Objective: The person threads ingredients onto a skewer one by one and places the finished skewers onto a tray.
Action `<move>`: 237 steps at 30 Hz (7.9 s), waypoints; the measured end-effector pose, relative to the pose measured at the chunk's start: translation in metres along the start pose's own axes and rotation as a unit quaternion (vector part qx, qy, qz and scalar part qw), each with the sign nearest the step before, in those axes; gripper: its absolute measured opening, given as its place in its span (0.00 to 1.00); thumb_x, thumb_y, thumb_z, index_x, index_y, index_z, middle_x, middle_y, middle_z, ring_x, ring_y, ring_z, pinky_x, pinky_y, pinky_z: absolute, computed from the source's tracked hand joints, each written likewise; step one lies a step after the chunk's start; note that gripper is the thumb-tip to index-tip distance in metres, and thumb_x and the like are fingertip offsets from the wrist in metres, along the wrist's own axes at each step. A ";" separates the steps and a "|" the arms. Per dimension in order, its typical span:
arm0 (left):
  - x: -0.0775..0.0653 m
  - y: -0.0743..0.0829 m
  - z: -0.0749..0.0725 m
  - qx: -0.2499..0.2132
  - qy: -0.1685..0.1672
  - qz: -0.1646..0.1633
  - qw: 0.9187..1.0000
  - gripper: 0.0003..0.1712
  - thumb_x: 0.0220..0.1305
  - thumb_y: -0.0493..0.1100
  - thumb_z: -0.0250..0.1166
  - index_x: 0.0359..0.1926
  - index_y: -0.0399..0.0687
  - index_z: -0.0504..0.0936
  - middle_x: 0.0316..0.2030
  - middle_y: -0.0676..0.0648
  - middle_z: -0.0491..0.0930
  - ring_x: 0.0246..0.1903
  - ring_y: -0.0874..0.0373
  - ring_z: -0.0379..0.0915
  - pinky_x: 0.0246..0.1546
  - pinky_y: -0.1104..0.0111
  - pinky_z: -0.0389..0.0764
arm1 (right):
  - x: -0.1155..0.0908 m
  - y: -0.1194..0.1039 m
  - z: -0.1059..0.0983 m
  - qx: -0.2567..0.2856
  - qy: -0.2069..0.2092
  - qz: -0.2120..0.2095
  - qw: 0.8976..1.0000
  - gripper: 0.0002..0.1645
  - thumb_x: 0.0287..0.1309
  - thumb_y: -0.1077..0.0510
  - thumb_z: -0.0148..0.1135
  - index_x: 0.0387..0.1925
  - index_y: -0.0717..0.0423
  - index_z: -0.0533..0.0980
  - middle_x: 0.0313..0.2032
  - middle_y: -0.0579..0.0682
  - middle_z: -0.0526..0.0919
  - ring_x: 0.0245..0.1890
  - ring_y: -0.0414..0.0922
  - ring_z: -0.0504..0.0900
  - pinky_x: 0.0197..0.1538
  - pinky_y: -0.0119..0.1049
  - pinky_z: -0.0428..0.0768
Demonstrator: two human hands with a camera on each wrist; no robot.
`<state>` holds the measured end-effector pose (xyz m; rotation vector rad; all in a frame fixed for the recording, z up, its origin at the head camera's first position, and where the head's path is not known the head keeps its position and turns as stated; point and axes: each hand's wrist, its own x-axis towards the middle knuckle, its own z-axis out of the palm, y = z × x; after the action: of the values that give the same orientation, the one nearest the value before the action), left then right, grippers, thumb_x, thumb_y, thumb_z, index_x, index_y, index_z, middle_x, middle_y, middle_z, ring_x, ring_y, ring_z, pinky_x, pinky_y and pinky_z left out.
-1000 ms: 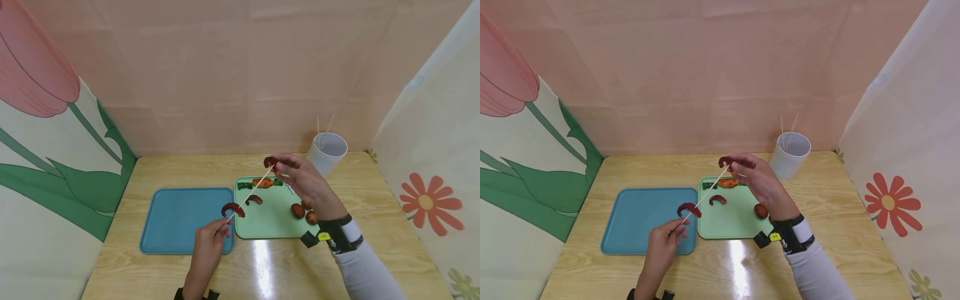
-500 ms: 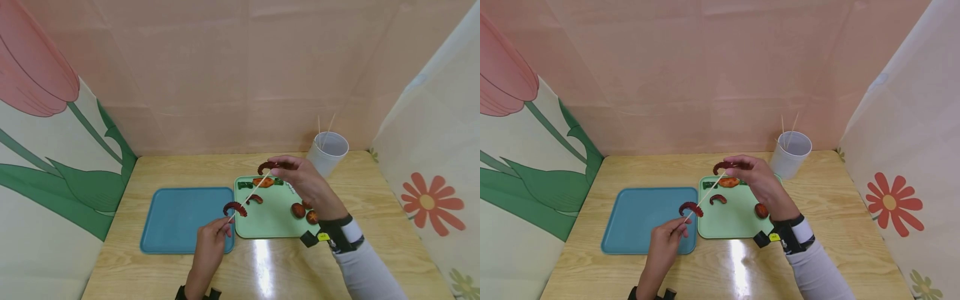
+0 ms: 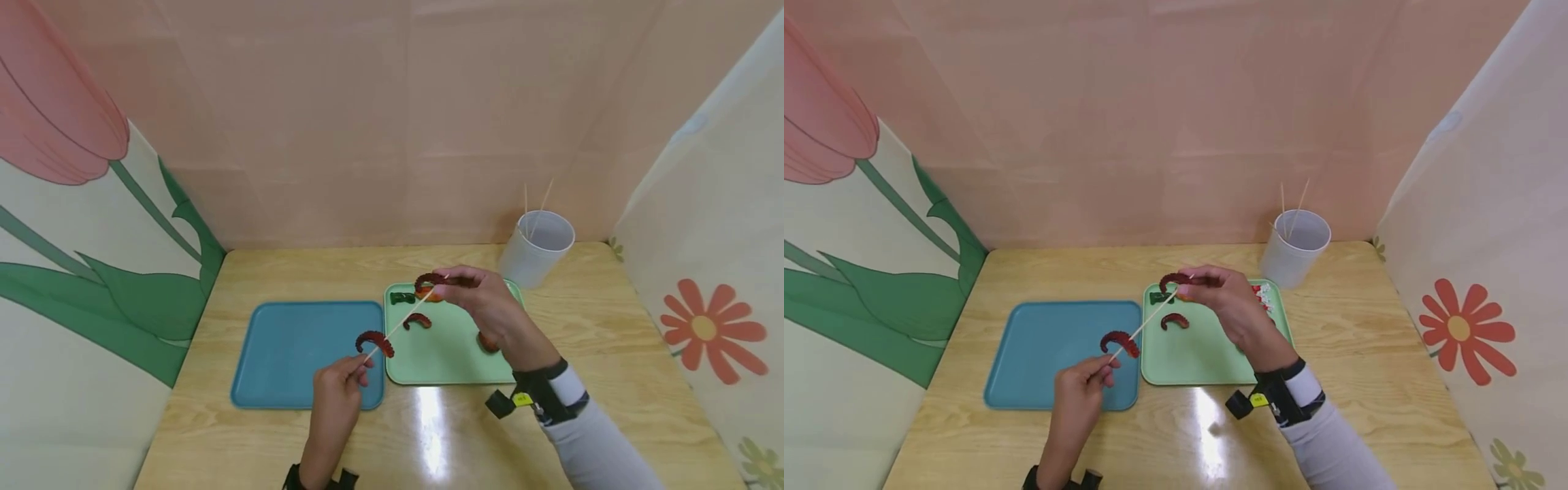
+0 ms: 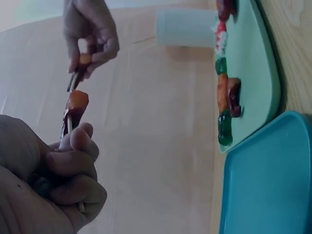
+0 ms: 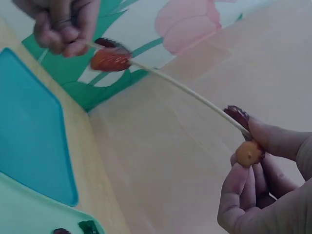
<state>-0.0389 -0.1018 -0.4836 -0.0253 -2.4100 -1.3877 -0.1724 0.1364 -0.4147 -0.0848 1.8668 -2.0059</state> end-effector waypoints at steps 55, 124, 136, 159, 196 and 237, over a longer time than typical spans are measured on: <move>0.003 -0.002 -0.014 0.021 -0.044 -0.060 0.997 0.08 0.71 0.31 0.61 0.39 0.40 0.88 0.23 0.51 0.81 0.28 0.62 0.79 0.28 0.73 0.80 | 0.042 0.012 -0.017 0.046 -0.038 -0.015 0.998 0.11 0.73 0.57 0.60 0.53 0.50 0.81 0.43 0.44 0.87 0.43 0.39 0.85 0.49 0.30 0.82; -0.012 -0.079 -0.074 0.180 0.056 -0.176 0.966 0.07 0.68 0.30 0.63 0.34 0.34 0.87 0.22 0.44 0.84 0.25 0.48 0.83 0.28 0.56 0.82 | 0.015 0.032 -0.002 -0.080 -0.050 0.085 0.992 0.39 0.66 0.47 0.69 0.70 0.60 0.66 0.66 0.57 0.75 0.67 0.55 0.73 0.75 0.52 0.69; -0.012 -0.116 -0.102 0.176 0.057 -0.269 0.945 0.07 0.61 0.26 0.65 0.40 0.27 0.86 0.40 0.31 0.88 0.42 0.35 0.85 0.30 0.58 0.84 | 0.014 0.035 -0.003 -0.094 -0.060 0.092 0.989 0.38 0.67 0.47 0.67 0.69 0.62 0.66 0.63 0.55 0.75 0.63 0.51 0.76 0.75 0.51 0.70; -0.005 -0.133 -0.103 0.234 0.047 -0.281 0.929 0.13 0.70 0.31 0.56 0.46 0.23 0.83 0.39 0.23 0.84 0.41 0.24 0.80 0.38 0.39 0.81 | 0.011 0.052 -0.007 -0.111 -0.067 0.074 0.989 0.30 0.68 0.50 0.67 0.64 0.59 0.71 0.51 0.48 0.82 0.54 0.45 0.80 0.63 0.40 0.74; -0.006 -0.133 -0.104 0.304 0.062 -0.295 0.904 0.16 0.66 0.36 0.66 0.36 0.19 0.84 0.32 0.25 0.76 0.36 0.28 0.76 0.35 0.41 0.77 | 0.081 0.030 -0.133 -0.418 0.346 -0.271 0.795 0.23 0.59 0.68 0.71 0.55 0.69 0.77 0.51 0.69 0.79 0.51 0.64 0.76 0.55 0.59 0.75; 0.058 0.022 0.028 0.036 -0.034 0.148 0.988 0.15 0.69 0.31 0.64 0.55 0.37 0.85 0.41 0.43 0.88 0.38 0.53 0.88 0.38 0.67 0.89 | -0.025 -0.038 -0.009 0.051 0.096 -0.288 0.951 0.12 0.68 0.66 0.63 0.47 0.73 0.75 0.41 0.54 0.85 0.41 0.47 0.91 0.48 0.41 0.88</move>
<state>-0.0970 -0.0764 -0.4594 -0.4029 -2.3896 -1.1809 -0.1613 0.1538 -0.3735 -0.4709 2.0179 -2.5721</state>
